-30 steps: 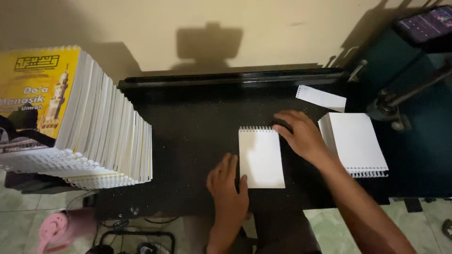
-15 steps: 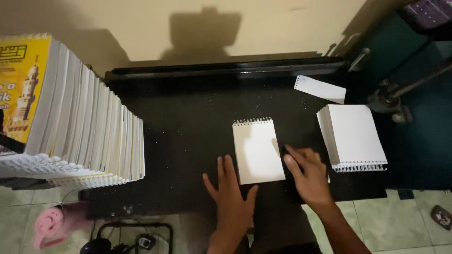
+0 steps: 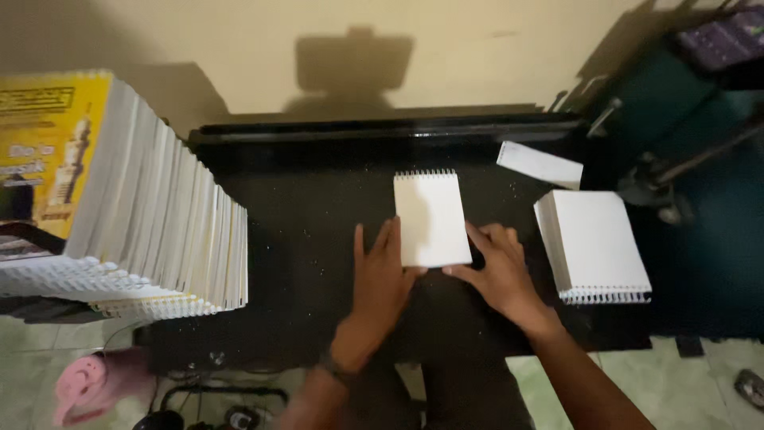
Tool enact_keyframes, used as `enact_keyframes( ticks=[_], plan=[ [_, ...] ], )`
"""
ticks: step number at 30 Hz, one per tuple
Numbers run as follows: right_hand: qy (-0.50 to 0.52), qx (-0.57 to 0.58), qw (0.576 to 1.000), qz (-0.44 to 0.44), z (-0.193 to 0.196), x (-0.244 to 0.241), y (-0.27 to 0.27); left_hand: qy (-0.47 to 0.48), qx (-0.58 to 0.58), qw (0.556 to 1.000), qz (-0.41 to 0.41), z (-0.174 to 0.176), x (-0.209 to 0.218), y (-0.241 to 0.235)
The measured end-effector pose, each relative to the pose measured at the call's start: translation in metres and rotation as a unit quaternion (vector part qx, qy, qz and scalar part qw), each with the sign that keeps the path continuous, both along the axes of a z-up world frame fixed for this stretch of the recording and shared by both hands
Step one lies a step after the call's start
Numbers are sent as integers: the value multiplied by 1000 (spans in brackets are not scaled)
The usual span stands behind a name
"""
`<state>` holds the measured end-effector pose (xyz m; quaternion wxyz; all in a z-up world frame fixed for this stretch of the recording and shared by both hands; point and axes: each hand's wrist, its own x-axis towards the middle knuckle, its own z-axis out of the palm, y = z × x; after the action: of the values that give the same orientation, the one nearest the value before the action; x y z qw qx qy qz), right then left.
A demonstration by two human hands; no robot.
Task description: The person repeatedly picks up spiral-bound notebooks from a stack, flips them over, and places them onto a growing pile on the table. The notebooks are handled one at a time and stacked neatly.
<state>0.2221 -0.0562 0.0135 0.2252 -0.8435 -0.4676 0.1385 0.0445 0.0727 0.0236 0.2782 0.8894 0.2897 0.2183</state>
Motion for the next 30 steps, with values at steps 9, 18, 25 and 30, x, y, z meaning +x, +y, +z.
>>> enact_keyframes(
  ticks=[9, 18, 25, 30],
  plan=[
    [-48, 9, 999, -24, 11, 36, 56, -14, 52, 998, 23, 0, 42, 52],
    [-32, 19, 999, -27, -6, 38, 55, -50, -11, 998, 31, -19, 46, 50],
    [4, 36, 998, -43, -5, 42, 55, -65, -1, 997, 39, -8, 46, 49],
    [16, 50, 997, -57, -6, 40, 54, -85, -10, 996, 28, -7, 43, 49]
  ],
)
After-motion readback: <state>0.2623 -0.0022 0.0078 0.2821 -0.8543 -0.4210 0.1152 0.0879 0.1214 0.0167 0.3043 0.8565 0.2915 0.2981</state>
